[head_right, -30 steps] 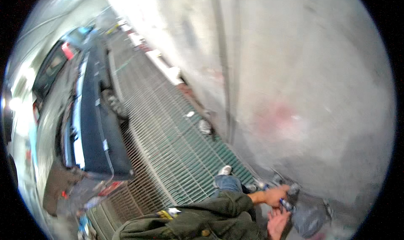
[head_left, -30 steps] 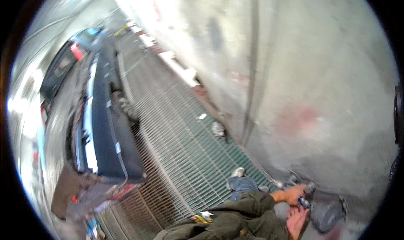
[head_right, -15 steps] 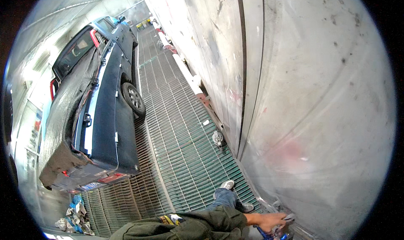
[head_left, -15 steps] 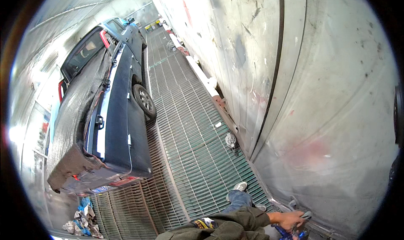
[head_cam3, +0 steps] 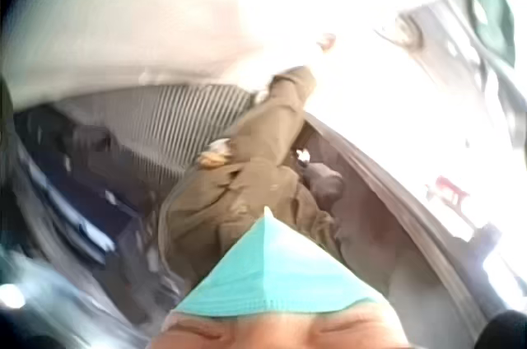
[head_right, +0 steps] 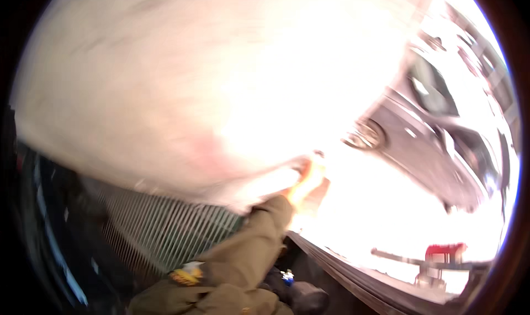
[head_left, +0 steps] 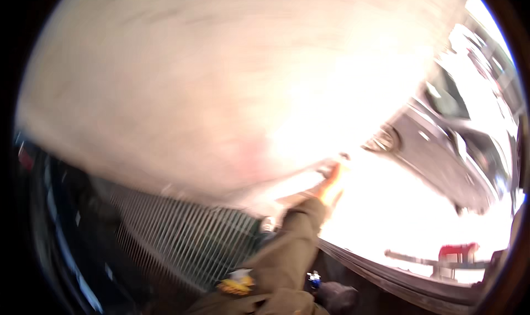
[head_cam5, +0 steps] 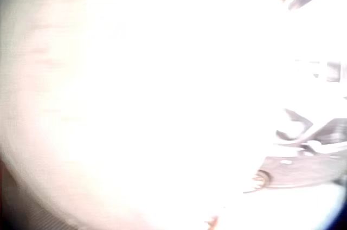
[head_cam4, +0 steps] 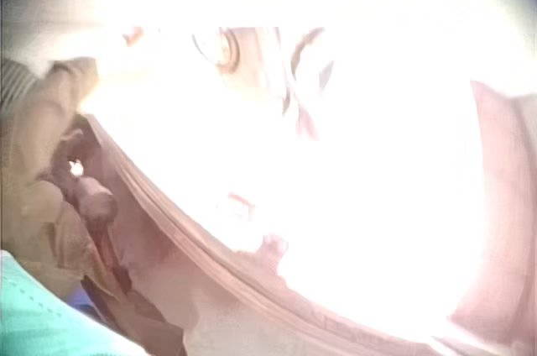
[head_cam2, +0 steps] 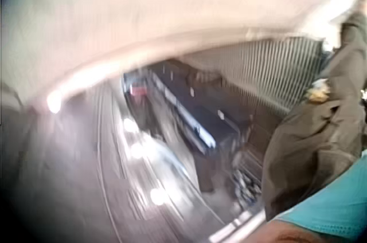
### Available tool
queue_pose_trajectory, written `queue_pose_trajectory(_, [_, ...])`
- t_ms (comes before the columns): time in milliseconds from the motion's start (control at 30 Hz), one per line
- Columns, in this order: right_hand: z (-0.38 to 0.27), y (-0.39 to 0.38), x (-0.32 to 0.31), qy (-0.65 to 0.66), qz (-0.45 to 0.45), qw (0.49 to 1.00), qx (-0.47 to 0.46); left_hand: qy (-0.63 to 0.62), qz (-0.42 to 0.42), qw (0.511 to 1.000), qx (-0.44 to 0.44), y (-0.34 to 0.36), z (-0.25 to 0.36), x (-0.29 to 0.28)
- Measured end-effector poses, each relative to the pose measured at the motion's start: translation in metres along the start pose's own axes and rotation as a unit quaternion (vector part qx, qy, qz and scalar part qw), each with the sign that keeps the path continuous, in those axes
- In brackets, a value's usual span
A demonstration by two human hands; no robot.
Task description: The person uses a spray gun to apply paint to the side of a blue car inside a paint booth. After finishing the spray, the person walks to a workbench, opens a paint can, and pours paint into the spray gun's container.
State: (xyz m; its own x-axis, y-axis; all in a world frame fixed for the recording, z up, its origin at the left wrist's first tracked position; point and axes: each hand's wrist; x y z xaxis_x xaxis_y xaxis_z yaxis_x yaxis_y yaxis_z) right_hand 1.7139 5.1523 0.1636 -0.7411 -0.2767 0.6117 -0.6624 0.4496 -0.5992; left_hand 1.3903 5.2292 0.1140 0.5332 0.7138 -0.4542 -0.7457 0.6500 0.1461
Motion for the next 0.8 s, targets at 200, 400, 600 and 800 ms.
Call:
queue_pose_trajectory(200, [0.031, -0.043, -0.014, -0.014, 0.121, 0.99, -0.067, 0.107, 0.104, 0.988, 0.046, 0.079, -0.006, -0.059])
queue_pose_trajectory(400, [0.079, -0.051, 0.004, -0.016, 0.191, 0.98, -0.053, 0.24, 0.151, 0.958, 0.049, 0.154, -0.061, -0.152])
queue_pose_trajectory(600, [0.087, 0.004, 0.053, -0.085, 0.189, 0.978, -0.025, 0.248, 0.219, 0.944, 0.005, 0.23, -0.161, -0.261])
queue_pose_trajectory(800, [0.059, 0.1, 0.092, -0.206, 0.117, 0.971, 0.017, 0.31, 0.302, 0.893, -0.125, 0.24, -0.209, -0.347])
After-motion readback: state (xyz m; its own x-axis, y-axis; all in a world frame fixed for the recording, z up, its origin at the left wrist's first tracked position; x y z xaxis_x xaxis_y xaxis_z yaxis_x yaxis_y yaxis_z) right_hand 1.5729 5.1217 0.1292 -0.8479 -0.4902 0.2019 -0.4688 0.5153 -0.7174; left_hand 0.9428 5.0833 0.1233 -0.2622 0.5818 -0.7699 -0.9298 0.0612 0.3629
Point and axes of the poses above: each hand's wrist, its own y-axis towards the middle knuckle, its own x-axis out of the palm, z = x × y, and after that the axes turned 15 degrees about y, right-handed
